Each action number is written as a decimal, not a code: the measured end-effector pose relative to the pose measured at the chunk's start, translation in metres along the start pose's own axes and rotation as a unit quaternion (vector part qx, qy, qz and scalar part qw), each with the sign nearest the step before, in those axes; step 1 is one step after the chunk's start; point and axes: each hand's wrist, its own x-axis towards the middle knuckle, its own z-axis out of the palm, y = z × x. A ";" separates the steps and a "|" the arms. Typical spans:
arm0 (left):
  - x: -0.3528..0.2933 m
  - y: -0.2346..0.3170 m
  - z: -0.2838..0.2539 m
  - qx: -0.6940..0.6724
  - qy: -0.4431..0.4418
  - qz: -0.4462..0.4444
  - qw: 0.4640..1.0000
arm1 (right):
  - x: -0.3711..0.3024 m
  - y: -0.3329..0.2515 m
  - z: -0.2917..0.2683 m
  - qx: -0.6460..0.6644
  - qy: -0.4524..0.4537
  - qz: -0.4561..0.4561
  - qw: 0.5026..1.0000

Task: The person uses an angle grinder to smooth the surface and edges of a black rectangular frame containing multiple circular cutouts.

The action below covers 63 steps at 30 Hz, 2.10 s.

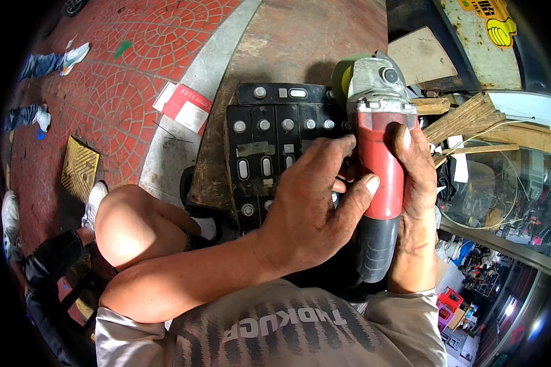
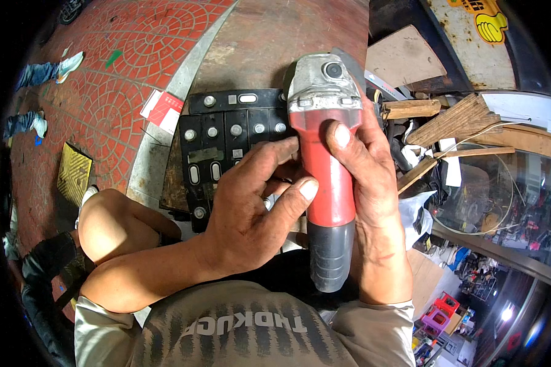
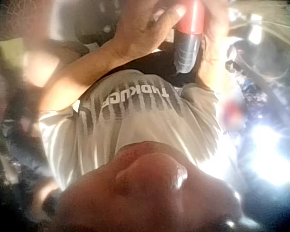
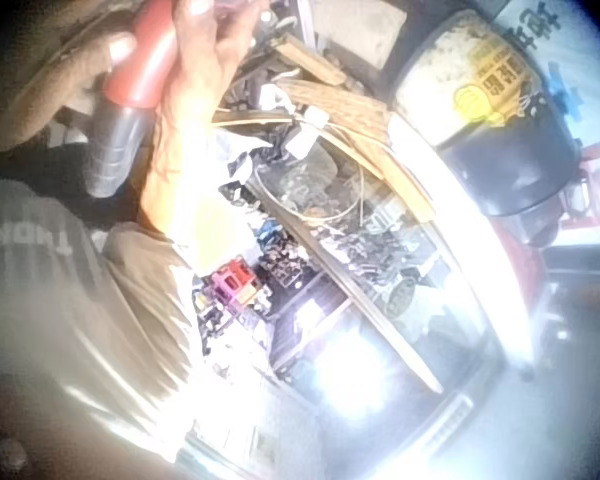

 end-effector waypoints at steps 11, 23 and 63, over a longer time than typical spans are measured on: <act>0.001 0.002 -0.001 -0.003 -0.006 -0.015 1.000 | 0.000 0.001 -0.001 0.006 -0.005 0.001 1.000; 0.001 0.001 -0.001 -0.008 -0.002 -0.009 1.000 | 0.002 0.001 -0.001 0.001 -0.014 0.000 1.000; -0.001 0.002 -0.002 0.004 -0.014 -0.006 1.000 | 0.002 -0.002 -0.002 -0.005 -0.026 -0.003 1.000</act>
